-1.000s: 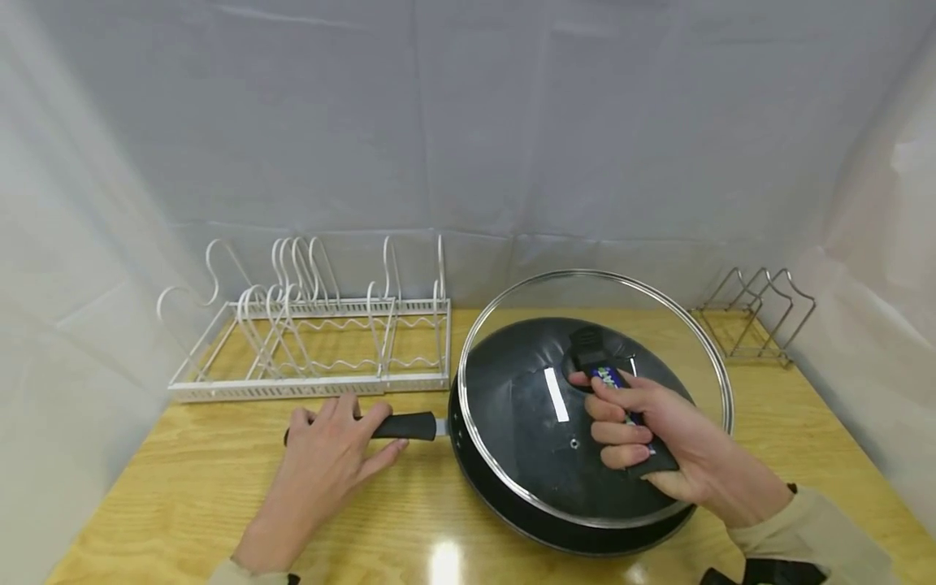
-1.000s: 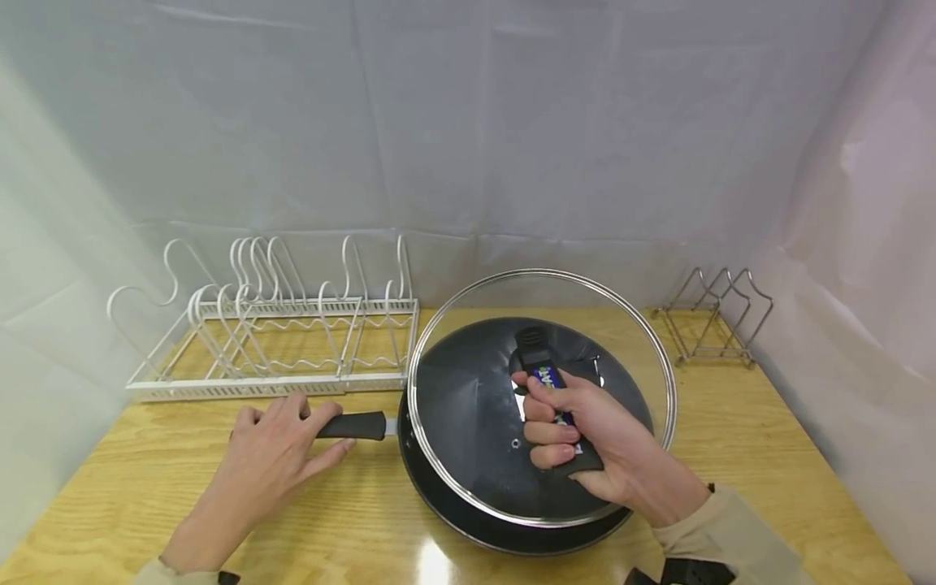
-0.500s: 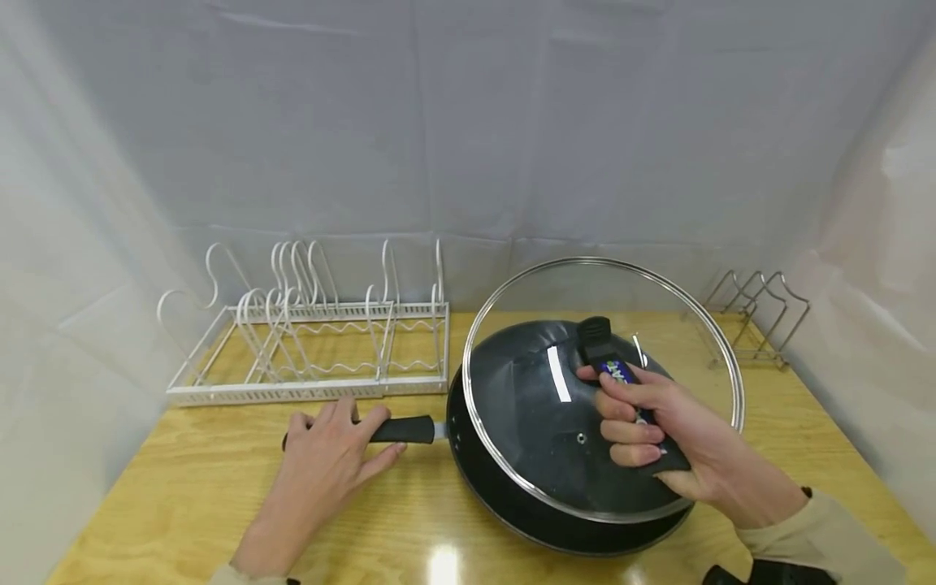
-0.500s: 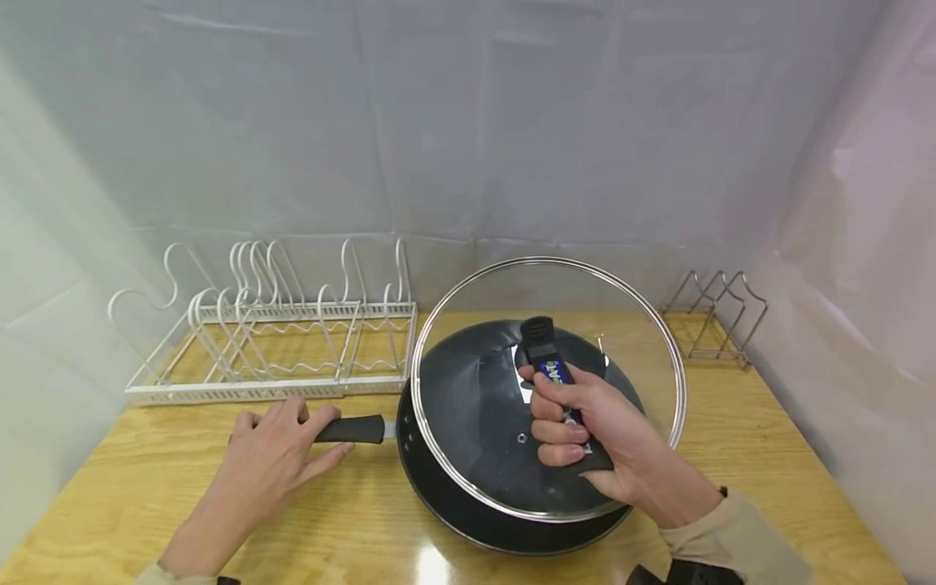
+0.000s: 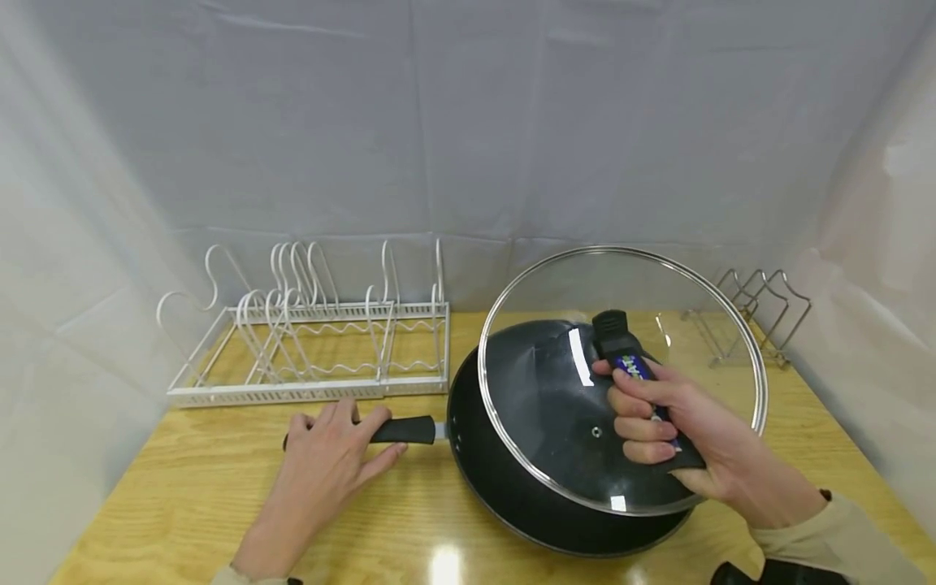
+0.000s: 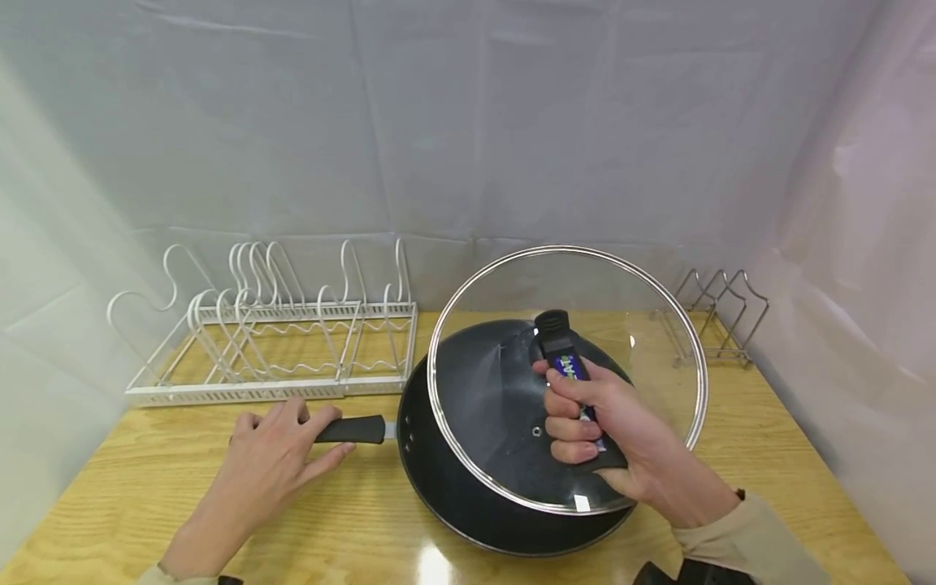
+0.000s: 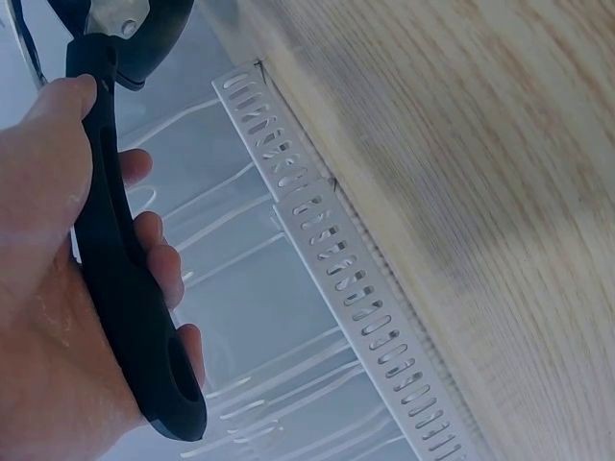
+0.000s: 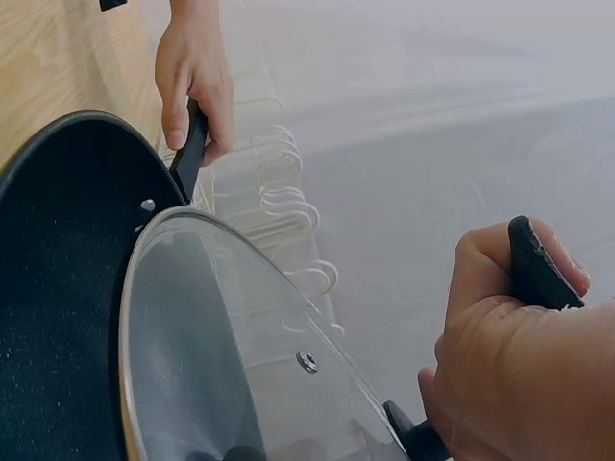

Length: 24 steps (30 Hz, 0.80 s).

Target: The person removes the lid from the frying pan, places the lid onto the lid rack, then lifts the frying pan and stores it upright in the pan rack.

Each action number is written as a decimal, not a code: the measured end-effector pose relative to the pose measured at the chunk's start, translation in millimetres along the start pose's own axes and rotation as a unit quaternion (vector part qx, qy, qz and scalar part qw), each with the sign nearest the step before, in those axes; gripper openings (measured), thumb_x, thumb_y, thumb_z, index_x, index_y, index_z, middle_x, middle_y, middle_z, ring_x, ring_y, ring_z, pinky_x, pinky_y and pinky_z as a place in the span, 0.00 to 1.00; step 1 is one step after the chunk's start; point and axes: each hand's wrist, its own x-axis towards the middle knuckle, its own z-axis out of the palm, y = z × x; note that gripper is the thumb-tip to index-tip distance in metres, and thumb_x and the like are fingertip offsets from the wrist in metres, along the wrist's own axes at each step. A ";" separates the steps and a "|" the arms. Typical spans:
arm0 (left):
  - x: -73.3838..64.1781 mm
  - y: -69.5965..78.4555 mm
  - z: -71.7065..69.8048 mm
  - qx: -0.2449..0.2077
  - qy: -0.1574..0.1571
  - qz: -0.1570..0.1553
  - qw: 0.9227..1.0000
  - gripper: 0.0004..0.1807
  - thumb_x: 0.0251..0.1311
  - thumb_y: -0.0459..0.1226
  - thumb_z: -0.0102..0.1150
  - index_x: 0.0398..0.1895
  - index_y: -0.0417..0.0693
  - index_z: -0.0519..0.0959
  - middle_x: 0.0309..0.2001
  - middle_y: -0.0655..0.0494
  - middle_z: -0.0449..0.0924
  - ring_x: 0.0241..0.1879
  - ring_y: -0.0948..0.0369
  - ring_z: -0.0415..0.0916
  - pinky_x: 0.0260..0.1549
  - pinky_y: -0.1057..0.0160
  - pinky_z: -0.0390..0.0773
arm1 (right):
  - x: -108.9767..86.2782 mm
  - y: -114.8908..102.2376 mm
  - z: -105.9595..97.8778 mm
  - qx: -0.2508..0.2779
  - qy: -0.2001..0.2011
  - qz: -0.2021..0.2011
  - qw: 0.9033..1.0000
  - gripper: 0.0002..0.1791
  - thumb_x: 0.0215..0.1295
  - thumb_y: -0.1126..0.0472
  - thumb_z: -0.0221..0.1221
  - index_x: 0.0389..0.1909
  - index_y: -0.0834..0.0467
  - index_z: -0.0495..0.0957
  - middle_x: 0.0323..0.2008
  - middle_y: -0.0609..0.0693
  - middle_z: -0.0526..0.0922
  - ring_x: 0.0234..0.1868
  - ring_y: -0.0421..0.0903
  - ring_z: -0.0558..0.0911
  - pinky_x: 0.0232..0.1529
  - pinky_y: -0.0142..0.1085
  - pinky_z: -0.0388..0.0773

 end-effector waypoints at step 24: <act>-0.1 0.7 -2.0 -0.008 -0.010 -0.005 1.000 0.26 0.60 0.65 0.60 0.52 0.60 0.77 0.28 0.55 0.65 0.26 0.59 0.66 0.28 0.59 0.59 | -7.0 -12.9 -11.0 -0.250 0.165 -0.056 0.953 0.24 0.81 0.59 0.48 0.71 0.57 0.53 0.41 0.46 0.79 0.30 0.38 0.76 0.33 0.29 0.78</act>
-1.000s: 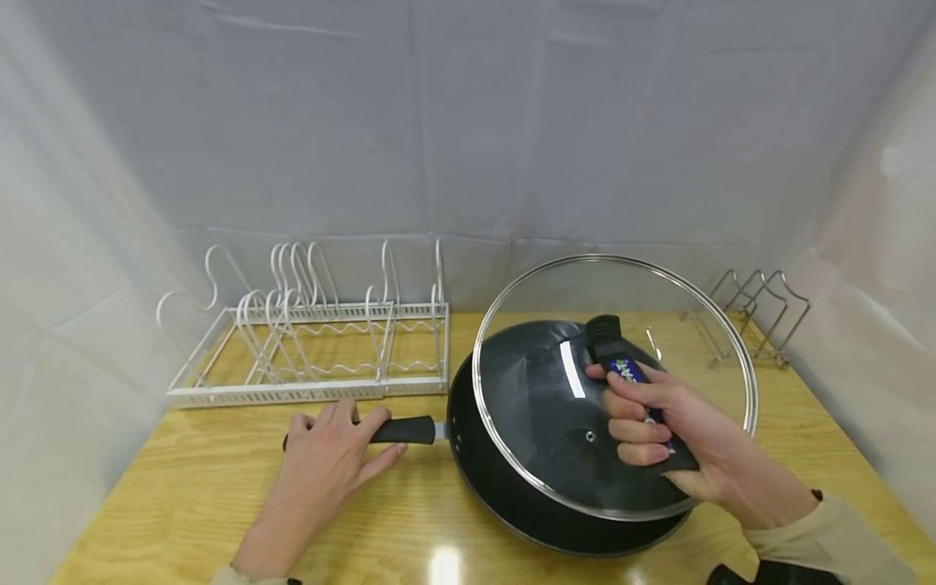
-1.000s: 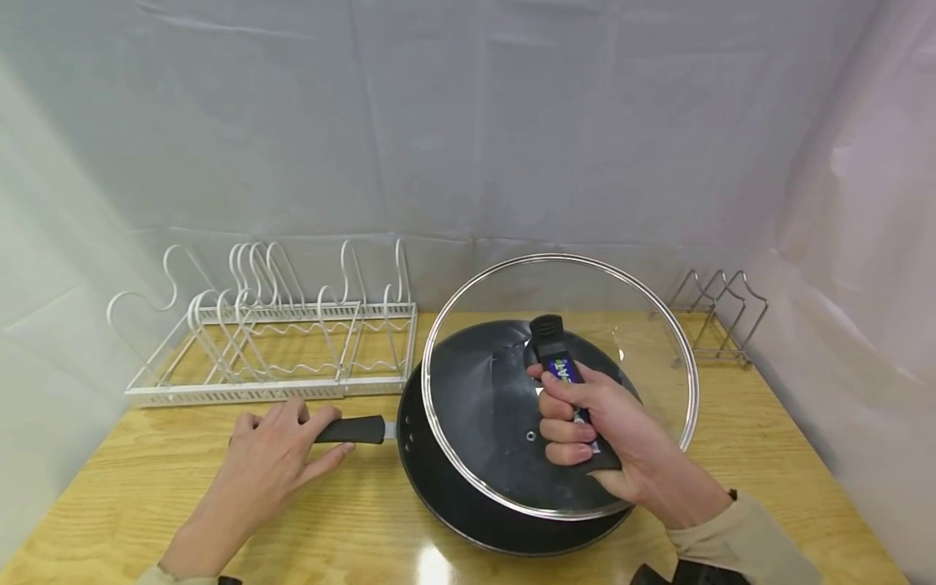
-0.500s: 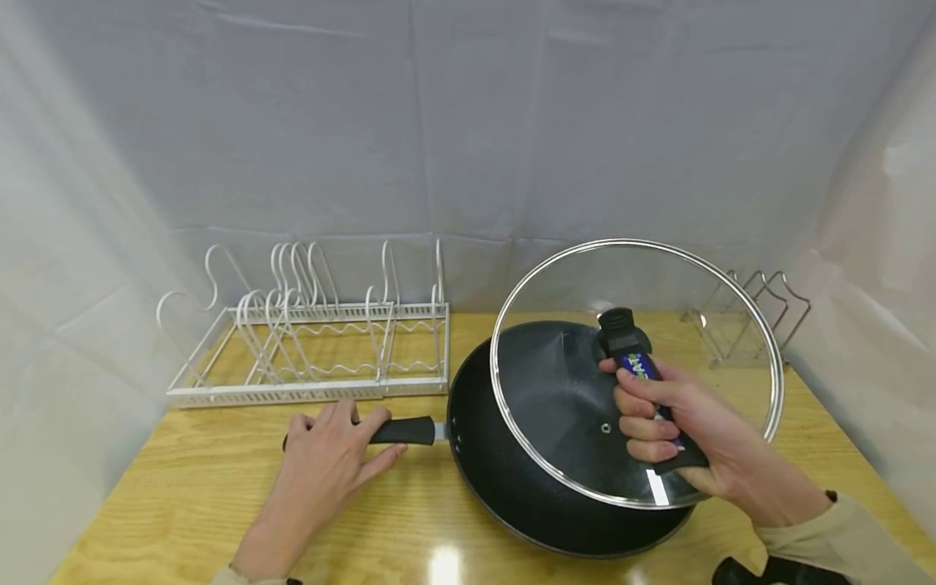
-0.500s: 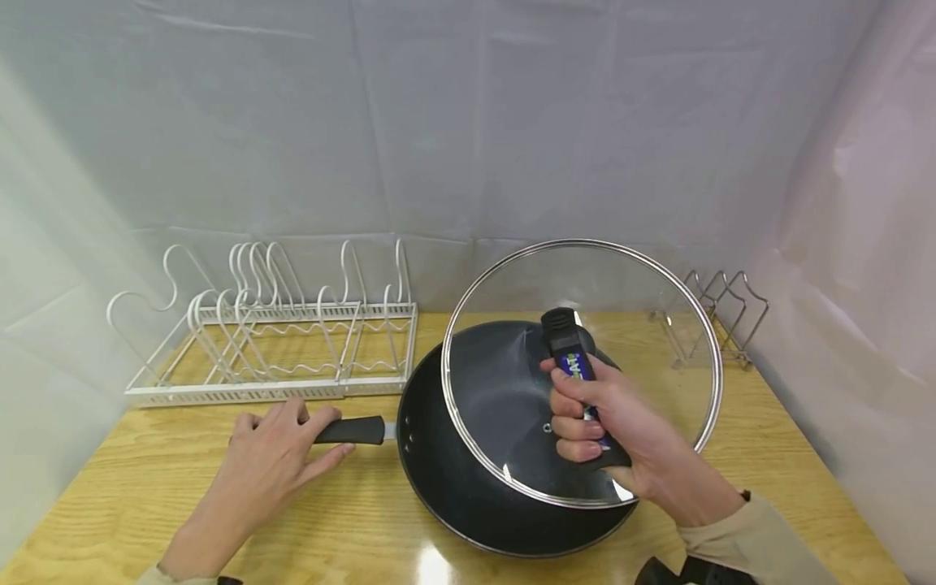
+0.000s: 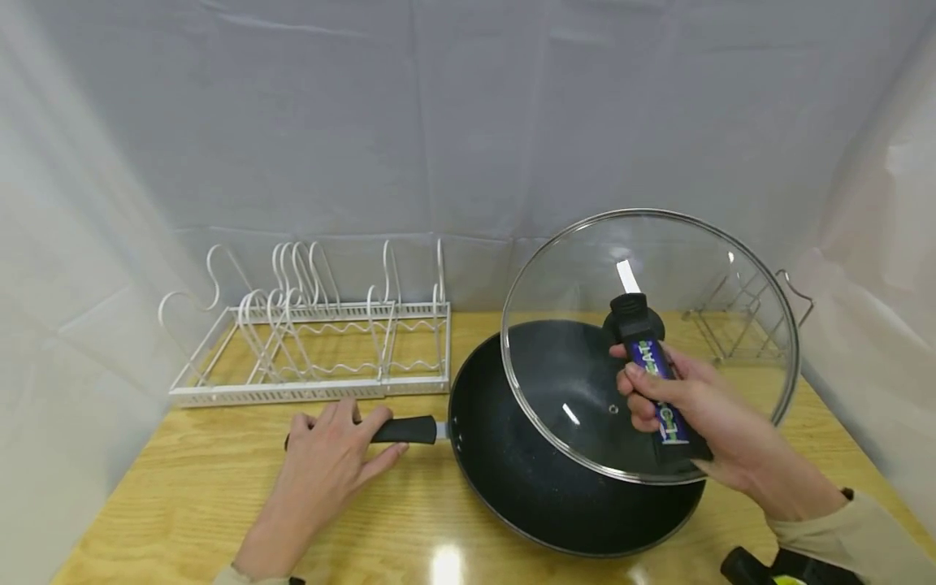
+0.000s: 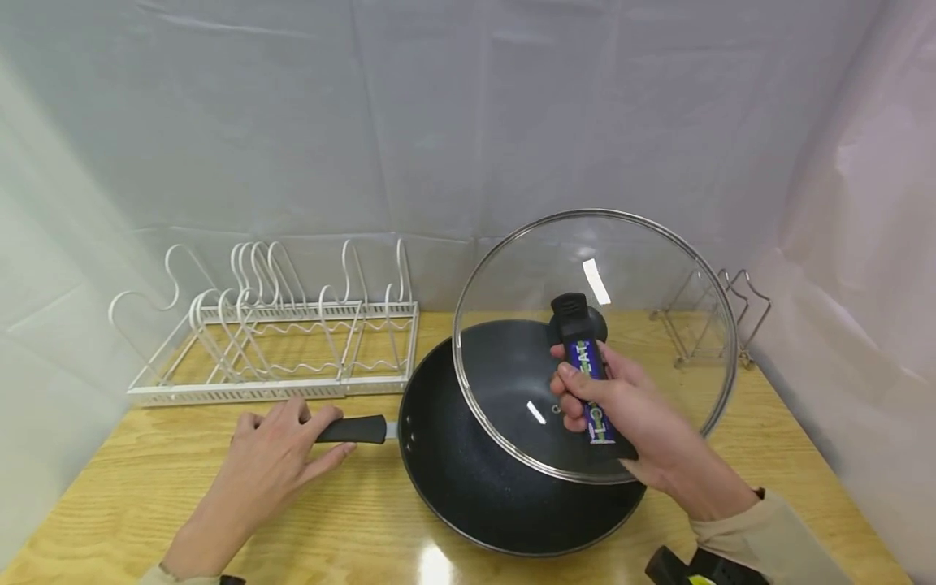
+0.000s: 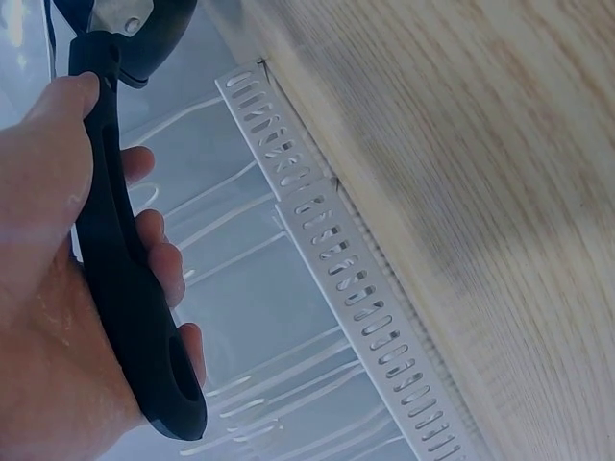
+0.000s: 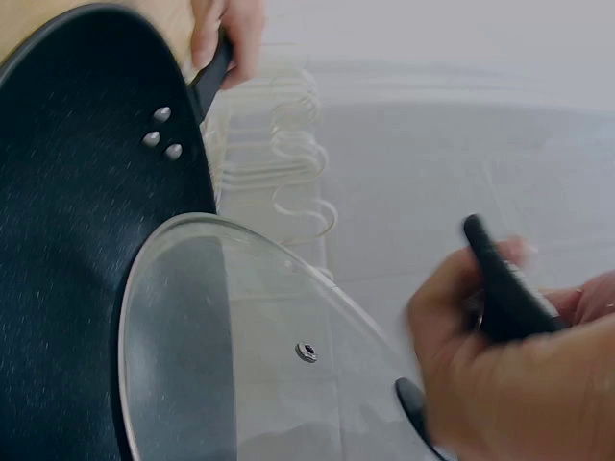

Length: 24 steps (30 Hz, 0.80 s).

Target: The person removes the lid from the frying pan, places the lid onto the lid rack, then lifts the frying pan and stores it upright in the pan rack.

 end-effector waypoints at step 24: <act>-0.8 0.8 -0.3 -0.010 0.008 0.000 1.000 0.25 0.61 0.64 0.60 0.51 0.61 0.77 0.29 0.56 0.66 0.26 0.60 0.65 0.30 0.58 0.59 | -2.2 -2.0 -7.5 -0.217 0.086 -0.058 0.971 0.20 0.82 0.50 0.46 0.67 0.47 0.56 0.31 0.45 0.71 0.18 0.44 0.69 0.19 0.40 0.73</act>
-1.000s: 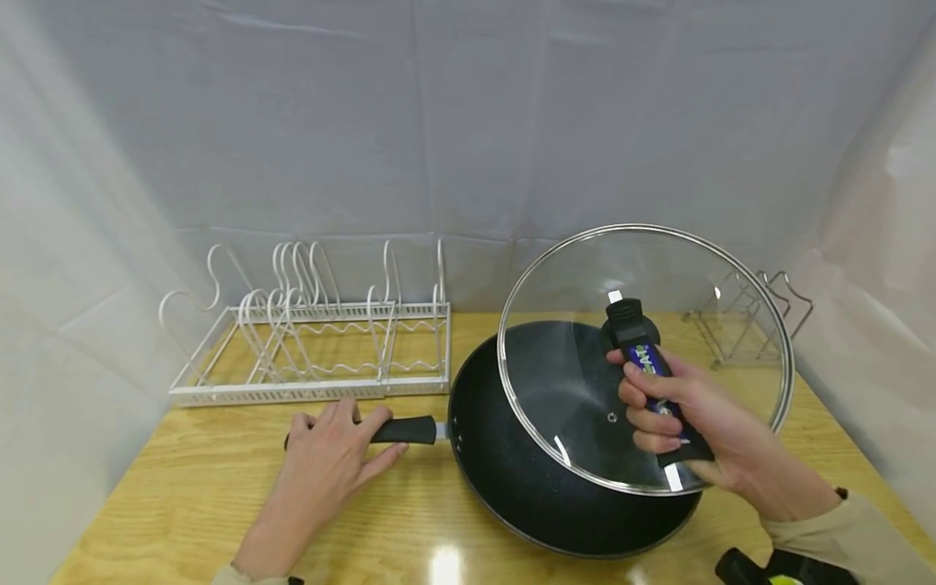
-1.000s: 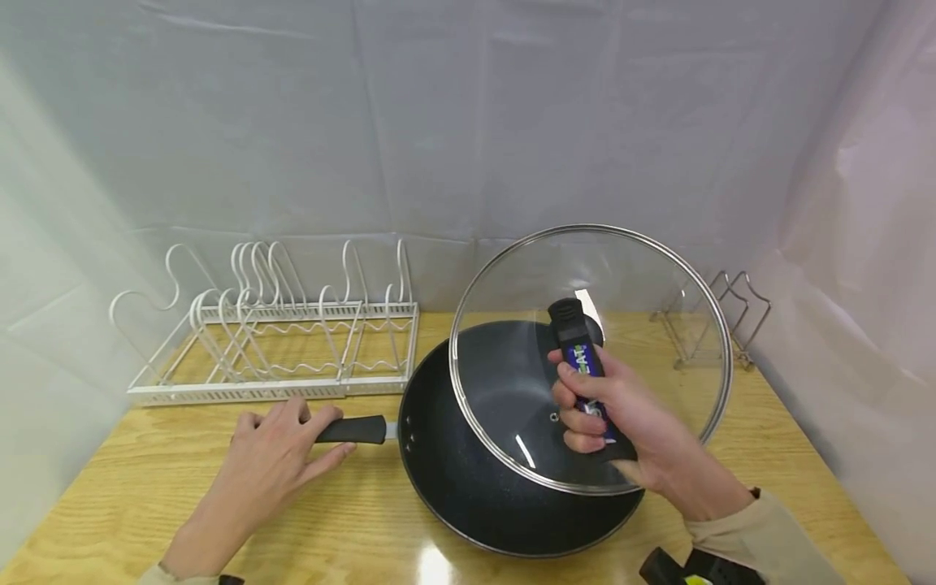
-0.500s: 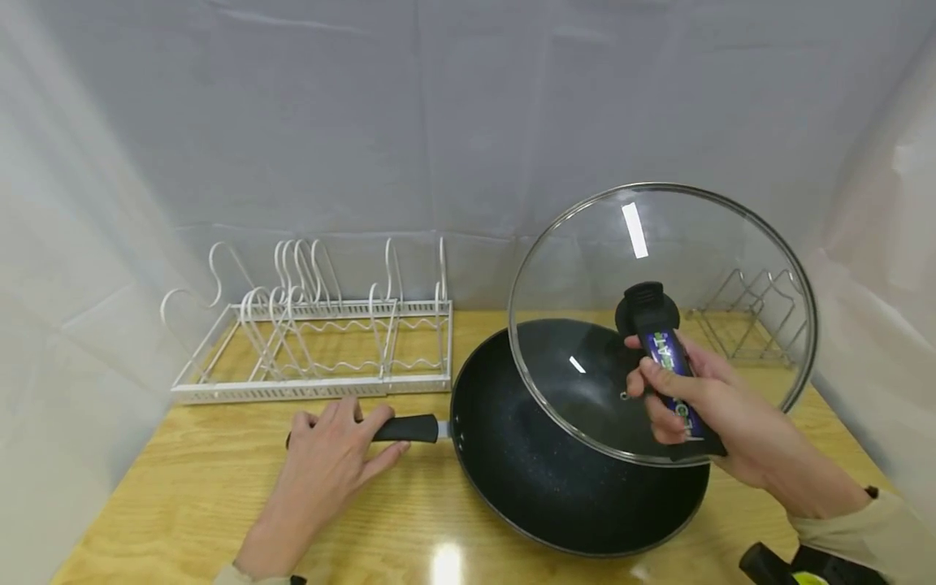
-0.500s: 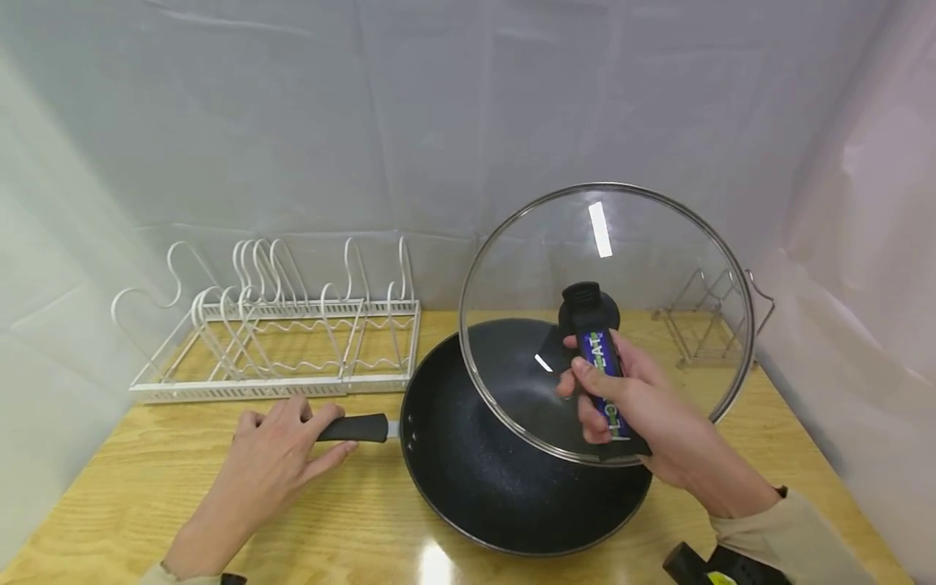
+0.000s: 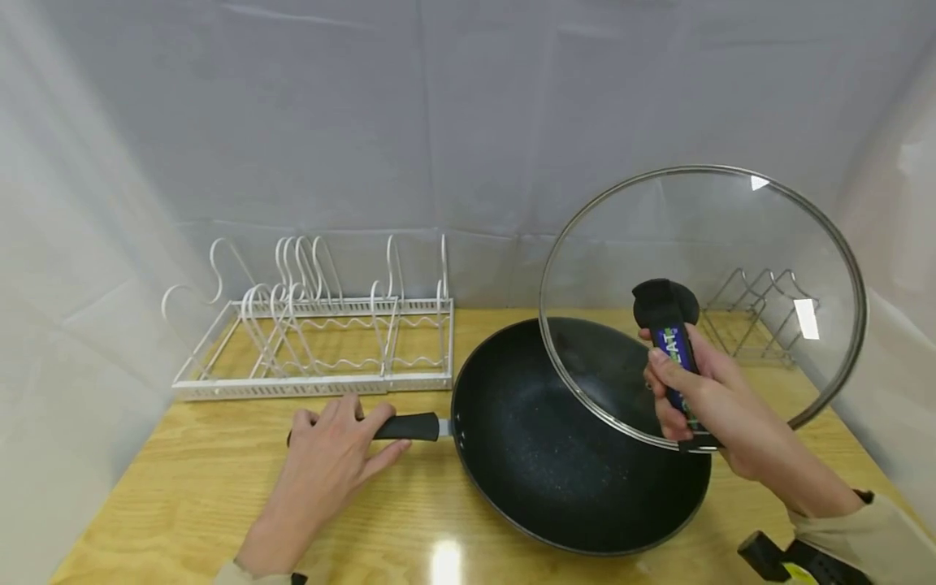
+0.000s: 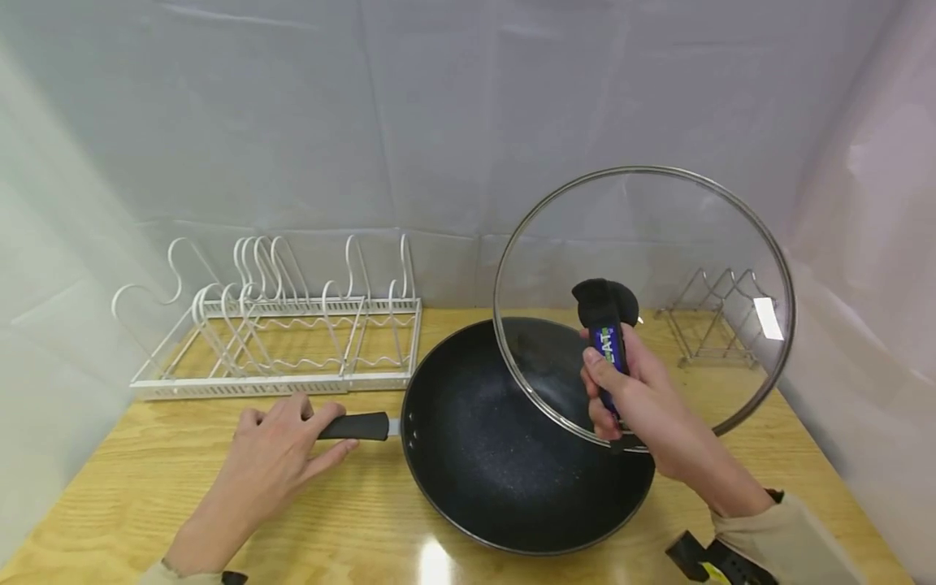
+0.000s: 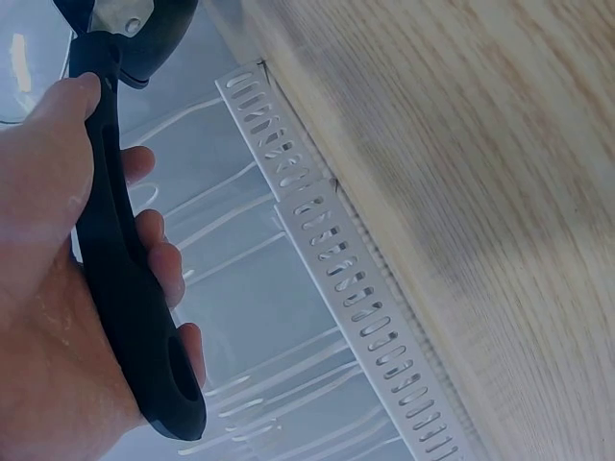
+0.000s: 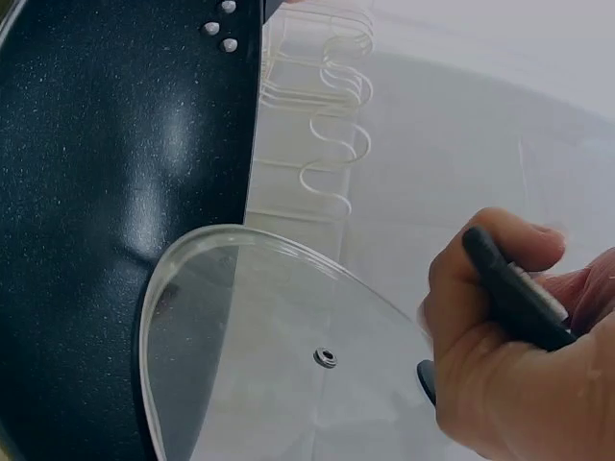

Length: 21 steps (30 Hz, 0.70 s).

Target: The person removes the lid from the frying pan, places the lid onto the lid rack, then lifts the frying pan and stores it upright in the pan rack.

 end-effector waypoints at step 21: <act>-0.2 -0.8 -0.6 0.001 -0.003 -0.002 1.000 0.25 0.60 0.64 0.61 0.51 0.61 0.77 0.29 0.56 0.66 0.26 0.60 0.65 0.29 0.59 0.58 | -4.0 2.4 -11.1 0.071 -0.035 -0.012 0.997 0.20 0.83 0.53 0.43 0.70 0.43 0.54 0.35 0.46 0.70 0.20 0.48 0.60 0.17 0.41 0.61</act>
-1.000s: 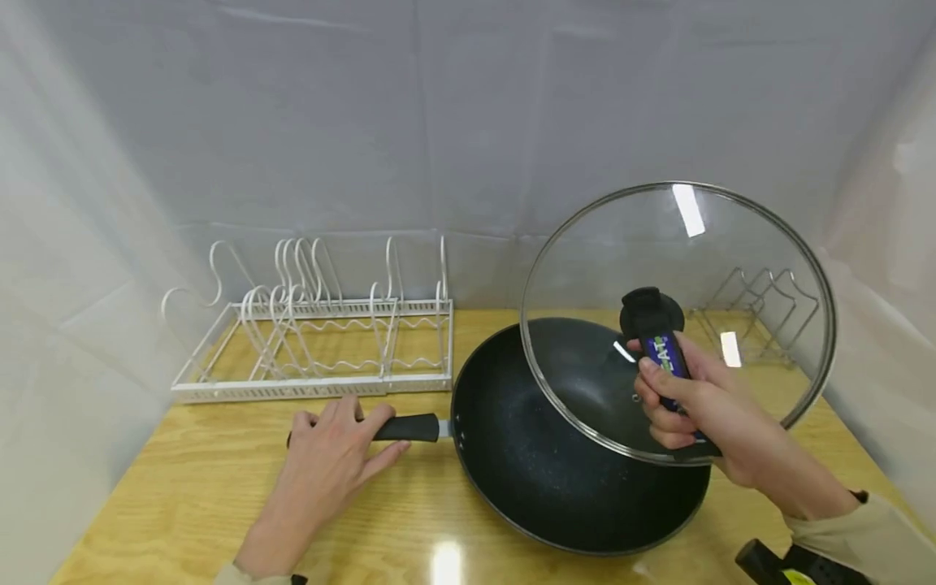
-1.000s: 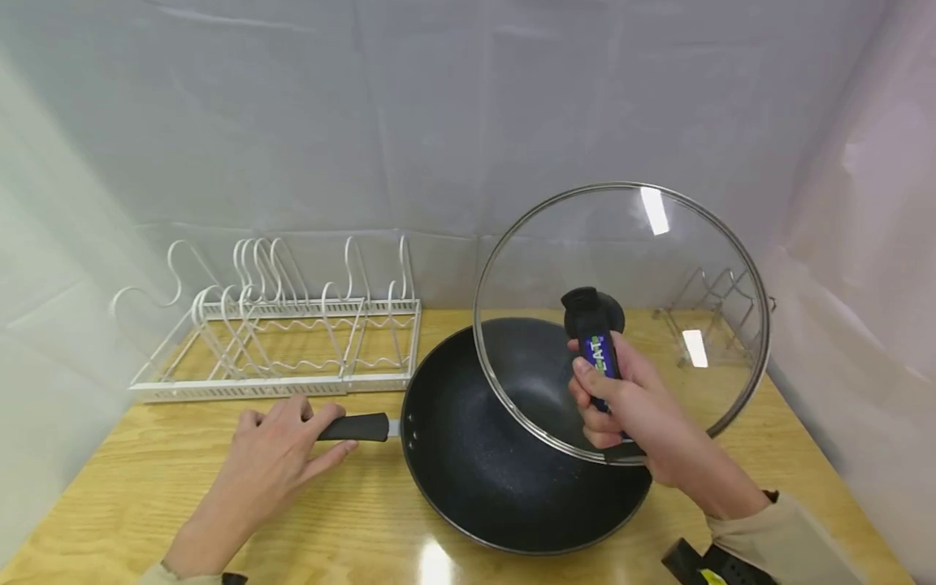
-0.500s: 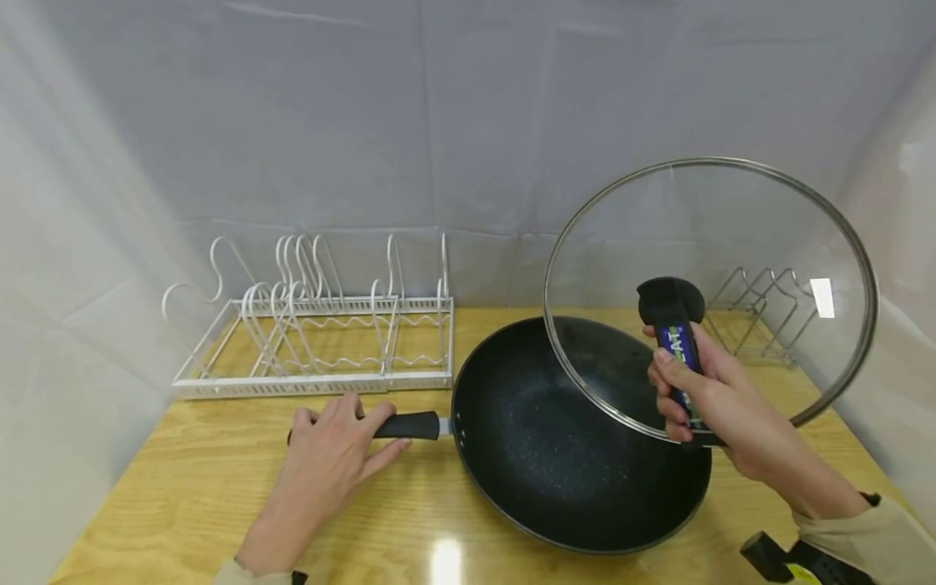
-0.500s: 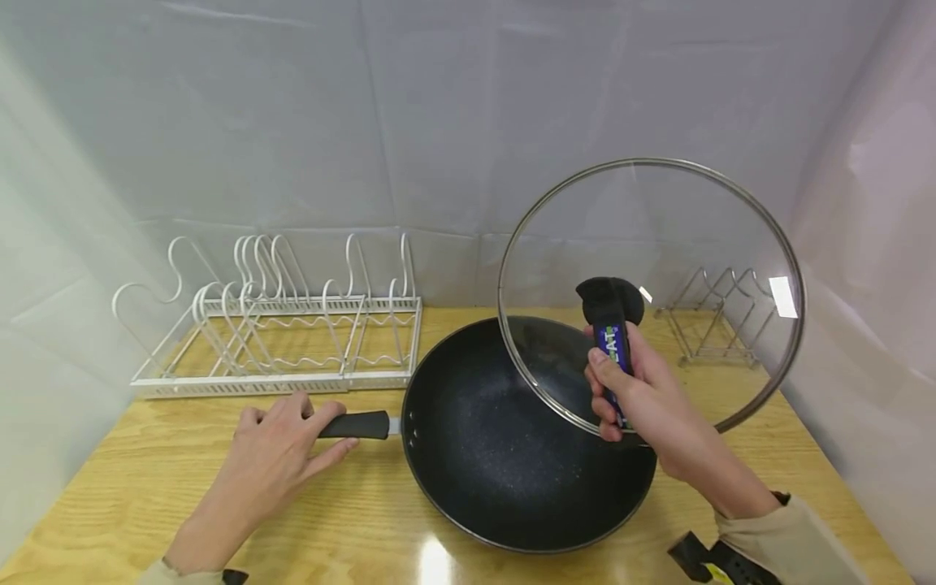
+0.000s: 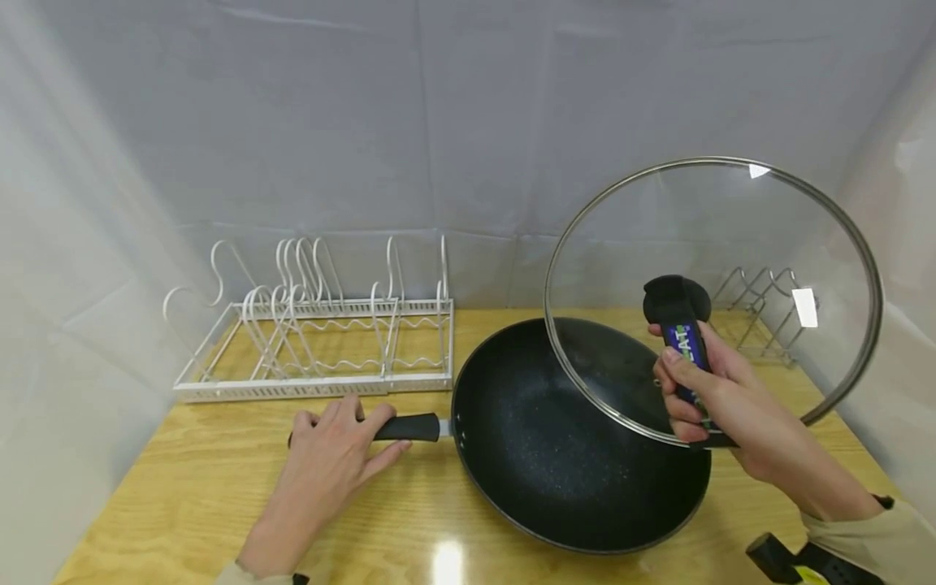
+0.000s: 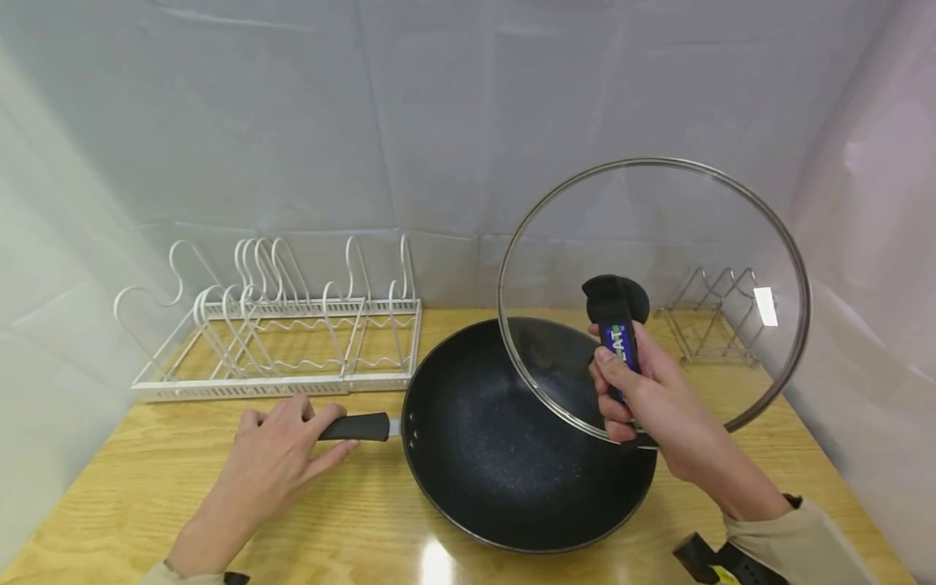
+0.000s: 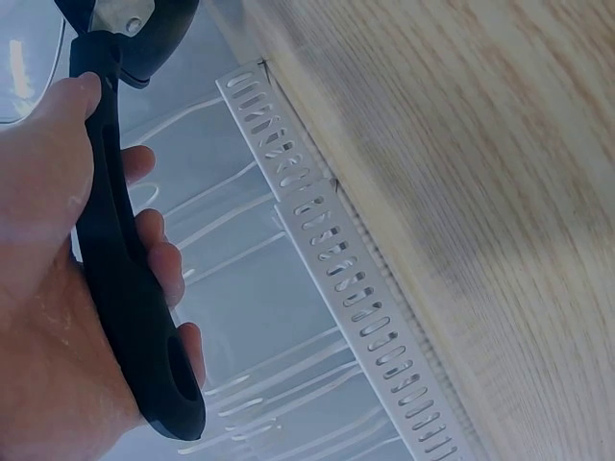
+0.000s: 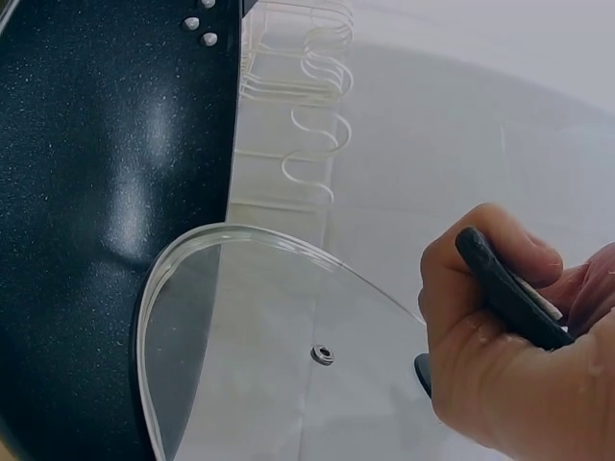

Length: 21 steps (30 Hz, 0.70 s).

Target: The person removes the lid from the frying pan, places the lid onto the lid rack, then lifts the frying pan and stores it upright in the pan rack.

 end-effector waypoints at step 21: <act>-1.0 0.2 1.4 -0.001 0.005 0.001 1.000 0.25 0.60 0.64 0.60 0.50 0.61 0.77 0.29 0.56 0.66 0.26 0.59 0.66 0.29 0.58 0.59 | -6.3 -2.2 -27.4 0.016 0.024 -0.028 0.999 0.17 0.83 0.57 0.44 0.67 0.46 0.57 0.31 0.45 0.71 0.20 0.51 0.52 0.20 0.44 0.50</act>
